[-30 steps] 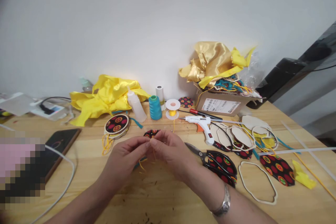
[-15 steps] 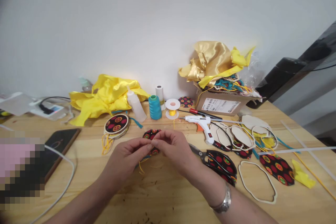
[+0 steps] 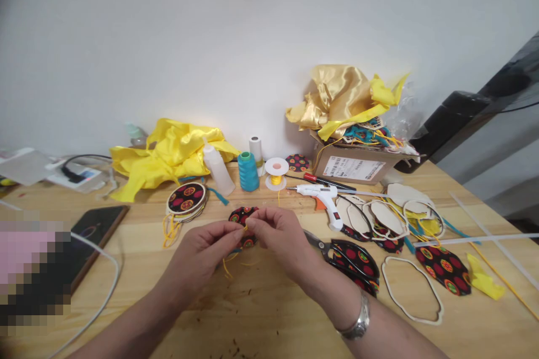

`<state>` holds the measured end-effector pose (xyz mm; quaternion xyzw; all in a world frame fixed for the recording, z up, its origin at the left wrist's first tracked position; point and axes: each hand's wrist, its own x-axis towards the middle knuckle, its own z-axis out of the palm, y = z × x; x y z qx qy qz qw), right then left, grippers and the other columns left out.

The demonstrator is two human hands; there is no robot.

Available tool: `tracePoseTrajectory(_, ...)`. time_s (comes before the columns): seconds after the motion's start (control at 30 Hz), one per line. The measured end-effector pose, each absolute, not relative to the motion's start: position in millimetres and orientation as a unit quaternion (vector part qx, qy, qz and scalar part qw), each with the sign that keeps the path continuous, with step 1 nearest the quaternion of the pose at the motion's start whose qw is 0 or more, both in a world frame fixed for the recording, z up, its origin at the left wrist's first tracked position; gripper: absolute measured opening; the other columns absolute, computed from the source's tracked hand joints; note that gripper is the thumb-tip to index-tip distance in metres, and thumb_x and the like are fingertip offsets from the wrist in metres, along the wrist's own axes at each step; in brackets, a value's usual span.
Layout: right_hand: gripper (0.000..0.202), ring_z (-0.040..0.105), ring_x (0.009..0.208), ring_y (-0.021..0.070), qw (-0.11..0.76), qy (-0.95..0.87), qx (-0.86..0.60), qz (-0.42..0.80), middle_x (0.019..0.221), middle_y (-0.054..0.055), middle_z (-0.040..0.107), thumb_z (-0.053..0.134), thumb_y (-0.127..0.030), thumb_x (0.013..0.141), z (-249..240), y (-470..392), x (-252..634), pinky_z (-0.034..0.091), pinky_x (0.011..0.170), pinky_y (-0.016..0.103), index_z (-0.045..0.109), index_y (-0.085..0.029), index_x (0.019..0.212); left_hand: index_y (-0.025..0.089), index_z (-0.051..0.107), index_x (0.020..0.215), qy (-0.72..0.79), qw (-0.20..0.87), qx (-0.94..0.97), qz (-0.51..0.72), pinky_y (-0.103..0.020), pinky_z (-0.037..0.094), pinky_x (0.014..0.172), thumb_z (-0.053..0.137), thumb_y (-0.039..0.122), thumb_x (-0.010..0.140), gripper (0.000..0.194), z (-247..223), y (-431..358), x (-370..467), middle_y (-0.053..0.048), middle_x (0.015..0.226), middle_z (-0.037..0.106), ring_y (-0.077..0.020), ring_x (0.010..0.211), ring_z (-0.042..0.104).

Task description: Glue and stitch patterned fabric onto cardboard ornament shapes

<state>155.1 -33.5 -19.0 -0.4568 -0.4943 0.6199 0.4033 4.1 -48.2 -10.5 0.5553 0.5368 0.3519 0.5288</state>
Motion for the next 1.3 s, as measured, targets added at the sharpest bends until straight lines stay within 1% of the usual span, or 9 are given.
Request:
tracePoseTrajectory(0.13, 0.022, 0.033, 0.048, 0.0067, 0.392, -0.475, -0.447, 0.649, 0.054, -0.005, 0.046, 0.065, -0.035, 0.071, -17.7, -33.2, 154.8, 0.023, 0.047, 0.022, 0.063, -0.013, 0.072, 0.015, 0.071, 0.078, 0.53, 0.544, 0.538, 0.366, -0.023, 0.041, 0.064, 0.058, 0.033, 0.077, 0.022, -11.0, -48.5, 3.2, -0.003, 0.074, 0.068, -0.0152, 0.07, 0.055)
tracePoseTrajectory(0.3, 0.018, 0.036, 0.05, 0.0063, 0.395, -0.475, -0.457, 0.64, 0.057, -0.003, 0.052, 0.068, -0.03, 0.067, -19.0, -33.0, 154.4, 0.025, 0.049, 0.022, 0.064, -0.014, 0.072, 0.014, 0.07, 0.076, 0.536, 0.545, 0.53, 0.366, -0.023, 0.04, 0.063, 0.059, 0.033, 0.076, 0.022, -12.2, -48.0, 2.8, -0.003, 0.072, 0.067, -0.0143, 0.068, 0.054)
tracePoseTrajectory(0.4, 0.014, 0.037, 0.05, 0.0061, 0.401, -0.486, -0.463, 0.624, 0.059, -0.003, 0.054, 0.067, -0.028, 0.067, -20.1, -32.6, 155.4, 0.026, 0.049, 0.022, 0.064, -0.014, 0.069, 0.015, 0.07, 0.076, 0.533, 0.547, 0.536, 0.36, -0.023, 0.04, 0.063, 0.059, 0.034, 0.076, 0.022, -12.6, -48.4, 2.5, -0.002, 0.072, 0.066, -0.0141, 0.068, 0.054)
tracePoseTrajectory(0.57, 0.011, 0.037, 0.05, 0.0066, 0.401, -0.508, -0.465, 0.604, 0.057, -0.004, 0.053, 0.065, -0.026, 0.069, -21.3, -32.1, 156.9, 0.027, 0.048, 0.022, 0.065, -0.015, 0.068, 0.016, 0.07, 0.075, 0.531, 0.544, 0.544, 0.355, -0.023, 0.039, 0.062, 0.058, 0.035, 0.077, 0.023, -12.4, -48.8, 2.5, -0.001, 0.07, 0.066, -0.0139, 0.067, 0.054)
tracePoseTrajectory(0.73, 0.01, 0.041, 0.052, 0.0078, 0.407, -0.52, -0.473, 0.584, 0.061, -0.002, 0.057, 0.064, -0.026, 0.068, -23.0, -31.2, 156.5, 0.029, 0.048, 0.022, 0.066, -0.016, 0.068, 0.016, 0.071, 0.076, 0.535, 0.527, 0.554, 0.359, -0.023, 0.04, 0.061, 0.058, 0.034, 0.077, 0.022, -11.7, -48.8, 3.1, -0.002, 0.071, 0.067, -0.0145, 0.068, 0.055)
tracePoseTrajectory(0.97, 0.01, 0.038, 0.05, 0.008, 0.399, -0.536, -0.48, 0.568, 0.054, -0.004, 0.051, 0.063, -0.025, 0.069, -20.6, -30.5, 156.4, 0.028, 0.047, 0.022, 0.065, -0.017, 0.064, 0.017, 0.071, 0.074, 0.543, 0.5, 0.57, 0.36, -0.023, 0.04, 0.059, 0.058, 0.035, 0.076, 0.022, -12.6, -49.7, 3.2, -0.001, 0.068, 0.066, -0.0148, 0.065, 0.055)
tracePoseTrajectory(1.3, 0.009, 0.04, 0.052, 0.0086, 0.393, -0.553, -0.486, 0.551, 0.055, -0.004, 0.052, 0.06, -0.023, 0.07, -21.8, -30.0, 156.4, 0.031, 0.049, 0.022, 0.064, -0.017, 0.064, 0.019, 0.073, 0.077, 0.54, 0.496, 0.575, 0.362, -0.024, 0.043, 0.063, 0.058, 0.035, 0.076, 0.022, -13.0, -47.2, 3.9, -0.001, 0.071, 0.069, -0.016, 0.068, 0.058)
